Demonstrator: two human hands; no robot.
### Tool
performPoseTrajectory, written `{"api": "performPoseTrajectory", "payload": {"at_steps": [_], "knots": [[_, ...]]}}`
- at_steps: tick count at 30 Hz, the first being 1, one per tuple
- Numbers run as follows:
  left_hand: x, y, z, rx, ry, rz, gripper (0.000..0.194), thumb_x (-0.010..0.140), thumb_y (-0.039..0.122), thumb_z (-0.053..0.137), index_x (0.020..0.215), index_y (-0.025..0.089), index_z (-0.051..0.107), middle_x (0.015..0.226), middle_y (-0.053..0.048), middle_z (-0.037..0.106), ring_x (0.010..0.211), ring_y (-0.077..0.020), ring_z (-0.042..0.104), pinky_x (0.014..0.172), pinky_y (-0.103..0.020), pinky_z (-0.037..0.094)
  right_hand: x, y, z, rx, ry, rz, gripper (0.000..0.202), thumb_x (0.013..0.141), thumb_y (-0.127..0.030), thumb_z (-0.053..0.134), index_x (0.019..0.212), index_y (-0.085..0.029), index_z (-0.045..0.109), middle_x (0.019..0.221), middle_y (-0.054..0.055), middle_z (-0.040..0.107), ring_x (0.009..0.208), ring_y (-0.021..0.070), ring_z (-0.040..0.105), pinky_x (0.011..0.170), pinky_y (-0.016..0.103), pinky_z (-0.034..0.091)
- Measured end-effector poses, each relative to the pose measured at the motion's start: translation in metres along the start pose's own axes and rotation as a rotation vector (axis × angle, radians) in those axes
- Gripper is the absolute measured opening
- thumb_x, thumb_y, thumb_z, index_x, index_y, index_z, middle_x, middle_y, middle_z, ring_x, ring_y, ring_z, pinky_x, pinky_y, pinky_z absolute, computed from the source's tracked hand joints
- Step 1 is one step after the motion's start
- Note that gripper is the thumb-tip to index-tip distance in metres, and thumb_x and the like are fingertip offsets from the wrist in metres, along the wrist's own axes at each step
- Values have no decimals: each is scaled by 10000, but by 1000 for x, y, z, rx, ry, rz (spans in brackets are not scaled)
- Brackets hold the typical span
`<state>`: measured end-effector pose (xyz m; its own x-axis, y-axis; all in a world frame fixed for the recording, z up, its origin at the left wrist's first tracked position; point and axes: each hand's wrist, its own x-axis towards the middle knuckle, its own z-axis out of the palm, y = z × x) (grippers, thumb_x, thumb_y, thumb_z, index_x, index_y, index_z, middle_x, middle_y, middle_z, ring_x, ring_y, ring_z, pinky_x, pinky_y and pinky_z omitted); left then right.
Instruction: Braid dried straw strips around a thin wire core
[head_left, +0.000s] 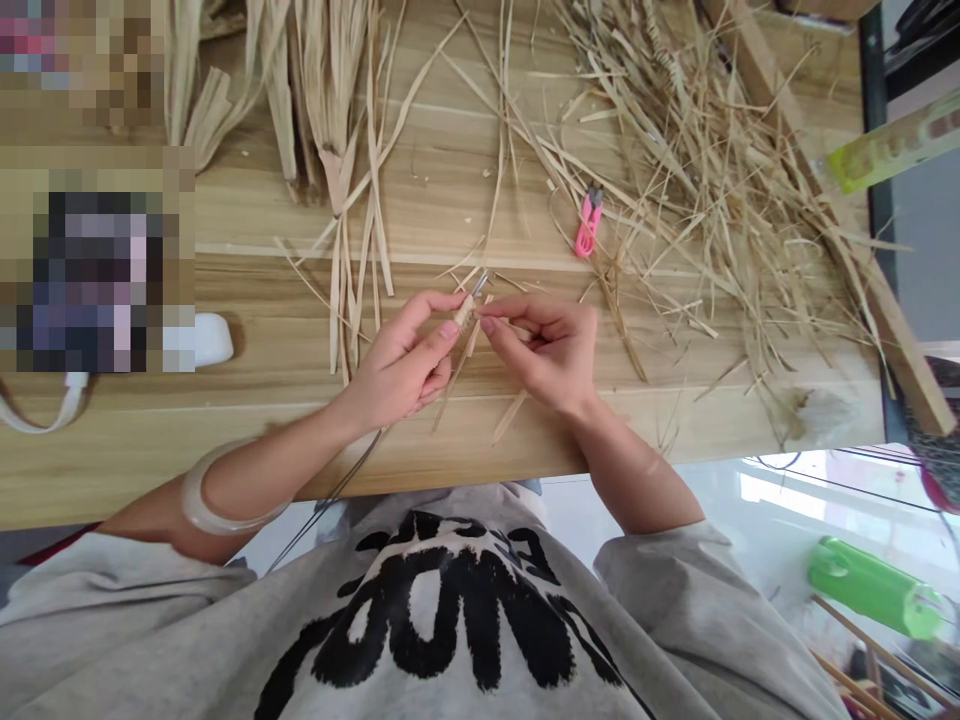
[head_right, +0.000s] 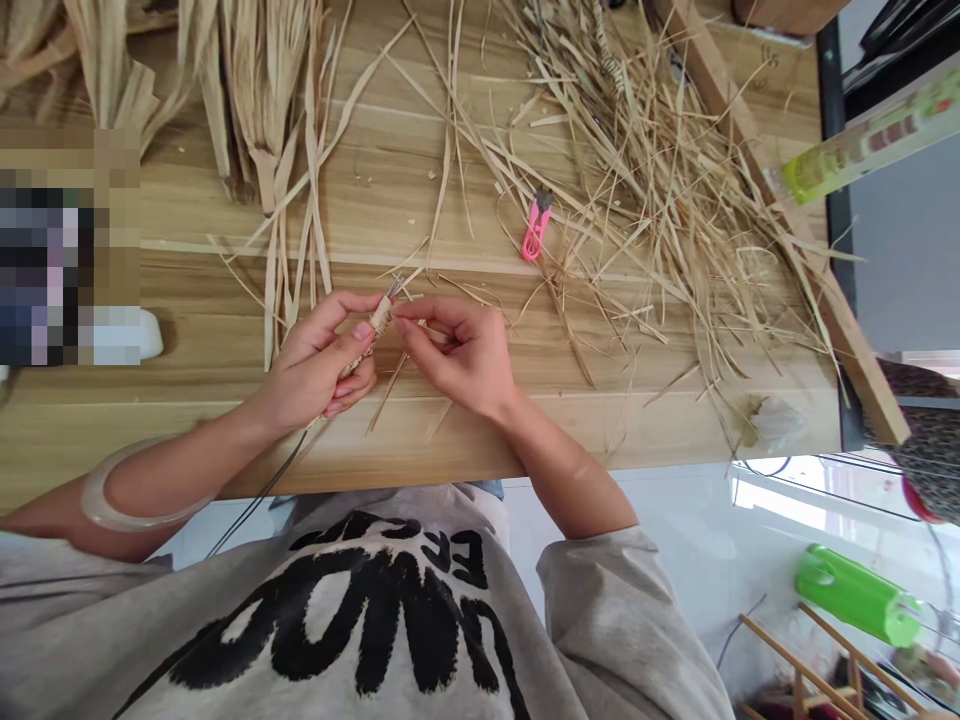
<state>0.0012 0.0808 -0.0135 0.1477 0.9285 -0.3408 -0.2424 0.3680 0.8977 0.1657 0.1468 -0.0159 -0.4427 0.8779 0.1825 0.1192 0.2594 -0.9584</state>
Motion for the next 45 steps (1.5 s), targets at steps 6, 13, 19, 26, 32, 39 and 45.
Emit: {"api": "performPoseTrajectory", "payload": {"at_steps": [6,13,19,26,32,39,45], "knots": [[0,5,-1,-89,-28,-43,329,936,418,587,1205,269,471,398,165,327,245,-60,208,250,-116,208,10,8,-17,-220,24,-257,191,894,-384,666,918,-199,708,707,-6,566,562,74,451,493,221,393],[3,8,-2,-186,-22,-33,321,921,392,612,1182,264,474,398,168,320,238,-58,187,246,-119,192,15,26,-29,-530,63,-658,178,967,-247,553,975,-278,728,949,27,633,754,119,582,644,288,517],[1,10,-2,-259,-36,-20,359,893,439,667,1144,261,482,400,162,339,237,-60,187,250,-140,168,21,27,-38,-638,96,-423,196,985,-322,525,999,-277,715,1022,64,657,1025,229,628,938,488,516],[1,10,-4,-294,-3,-7,357,889,440,685,1143,258,513,405,153,342,238,-59,203,257,-162,139,22,28,-36,-729,157,-373,215,999,-328,484,1024,-274,691,1123,80,661,1137,279,600,1014,560,437],[2,11,-4,-271,-9,4,385,890,455,673,1170,255,501,398,159,342,237,-61,198,253,-150,156,20,24,-37,-829,50,-377,193,991,-324,515,1002,-280,702,968,43,717,1049,250,638,1044,532,386],[0,12,-3,-261,-5,-15,363,883,417,681,1144,253,490,397,158,342,239,-62,201,256,-142,182,23,25,-40,-740,165,-324,215,993,-317,501,952,-243,699,900,47,723,971,216,671,1006,478,467],[0,10,-2,-245,-5,8,387,884,444,680,1164,252,493,399,157,341,238,-60,202,255,-144,176,21,22,-26,-69,212,-74,180,870,-407,696,879,-228,695,814,16,699,733,135,663,712,316,566]]}}
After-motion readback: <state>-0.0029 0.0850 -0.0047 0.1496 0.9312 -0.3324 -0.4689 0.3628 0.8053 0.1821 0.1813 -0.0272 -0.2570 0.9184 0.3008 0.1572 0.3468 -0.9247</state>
